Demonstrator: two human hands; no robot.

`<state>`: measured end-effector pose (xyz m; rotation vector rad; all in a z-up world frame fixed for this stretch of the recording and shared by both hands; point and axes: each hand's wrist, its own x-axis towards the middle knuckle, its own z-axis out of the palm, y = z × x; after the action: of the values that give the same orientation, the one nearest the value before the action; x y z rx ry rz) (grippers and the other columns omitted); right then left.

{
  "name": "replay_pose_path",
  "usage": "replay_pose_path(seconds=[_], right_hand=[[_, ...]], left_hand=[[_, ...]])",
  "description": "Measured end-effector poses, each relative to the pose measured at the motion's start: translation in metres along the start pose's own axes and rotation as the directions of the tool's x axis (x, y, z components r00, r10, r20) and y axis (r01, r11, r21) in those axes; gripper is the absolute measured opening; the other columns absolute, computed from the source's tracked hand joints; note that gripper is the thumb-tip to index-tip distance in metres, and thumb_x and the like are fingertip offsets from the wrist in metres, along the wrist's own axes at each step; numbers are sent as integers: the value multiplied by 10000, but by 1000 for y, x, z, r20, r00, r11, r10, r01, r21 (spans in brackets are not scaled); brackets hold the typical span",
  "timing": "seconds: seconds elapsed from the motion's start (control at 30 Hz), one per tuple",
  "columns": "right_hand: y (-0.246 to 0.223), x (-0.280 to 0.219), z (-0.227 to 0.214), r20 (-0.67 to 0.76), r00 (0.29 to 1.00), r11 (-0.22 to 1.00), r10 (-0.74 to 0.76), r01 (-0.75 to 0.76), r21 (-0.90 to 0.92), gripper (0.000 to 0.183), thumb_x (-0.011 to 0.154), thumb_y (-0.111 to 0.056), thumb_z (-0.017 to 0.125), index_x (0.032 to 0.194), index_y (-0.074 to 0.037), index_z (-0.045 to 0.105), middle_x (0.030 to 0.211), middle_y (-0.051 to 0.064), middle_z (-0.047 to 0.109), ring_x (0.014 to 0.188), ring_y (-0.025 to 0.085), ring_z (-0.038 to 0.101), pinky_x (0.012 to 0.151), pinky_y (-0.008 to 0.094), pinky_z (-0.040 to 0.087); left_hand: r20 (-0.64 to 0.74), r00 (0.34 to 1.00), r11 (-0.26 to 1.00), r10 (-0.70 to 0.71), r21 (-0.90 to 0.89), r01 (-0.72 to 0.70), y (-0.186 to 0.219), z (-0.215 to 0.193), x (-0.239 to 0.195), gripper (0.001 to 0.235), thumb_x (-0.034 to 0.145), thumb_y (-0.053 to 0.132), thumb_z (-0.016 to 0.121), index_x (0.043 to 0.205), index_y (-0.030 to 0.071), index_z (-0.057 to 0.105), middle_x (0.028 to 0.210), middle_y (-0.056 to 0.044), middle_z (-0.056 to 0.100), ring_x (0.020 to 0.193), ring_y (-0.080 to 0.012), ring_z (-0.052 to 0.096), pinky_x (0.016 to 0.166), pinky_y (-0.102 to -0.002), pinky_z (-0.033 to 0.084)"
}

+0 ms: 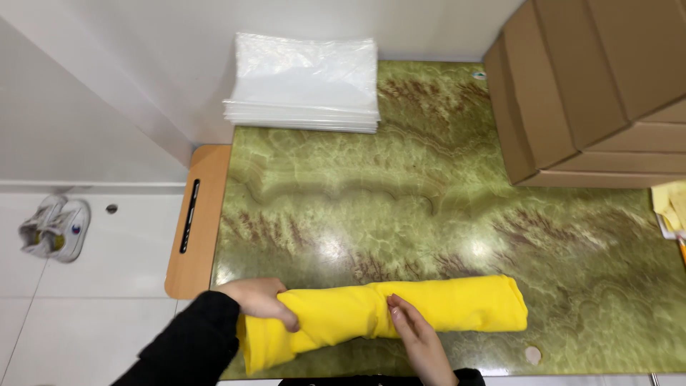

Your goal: The person takes several garments from a clothing rack, including a yellow polo shirt, a grey sweatshirt, purple shorts, black pants, and a black long-sleeved shirt. They lay each item on a table, fold it neatly by hand, and place it in a stack.

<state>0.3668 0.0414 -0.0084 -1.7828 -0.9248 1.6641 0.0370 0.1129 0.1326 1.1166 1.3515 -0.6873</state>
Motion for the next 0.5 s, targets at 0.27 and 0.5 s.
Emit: replay_pose_path(seconds=[0.27, 0.5], right_hand=[[-36, -9, -5, 132, 977, 542, 166, -202, 816, 582, 1052, -350, 360, 1451, 51, 501, 1473, 256, 579, 1351, 349, 532, 1147, 473, 382], [100, 62, -53, 186, 982, 517, -38, -140, 844, 367, 1015, -412, 548, 1181, -129, 712, 1066, 85, 771, 917, 233, 706, 759, 385, 586]], left_hand=[[8, 808, 764, 590, -328, -555, 194, 7, -7, 630, 814, 492, 704, 1264, 50, 704, 1236, -88, 737, 1082, -177, 688, 850, -302, 577], [-314, 478, 537, 820, 138, -832, 276, 108, 156, 449, 835, 412, 690, 1225, 187, 698, 1187, -10, 703, 996, -165, 701, 948, -318, 517]])
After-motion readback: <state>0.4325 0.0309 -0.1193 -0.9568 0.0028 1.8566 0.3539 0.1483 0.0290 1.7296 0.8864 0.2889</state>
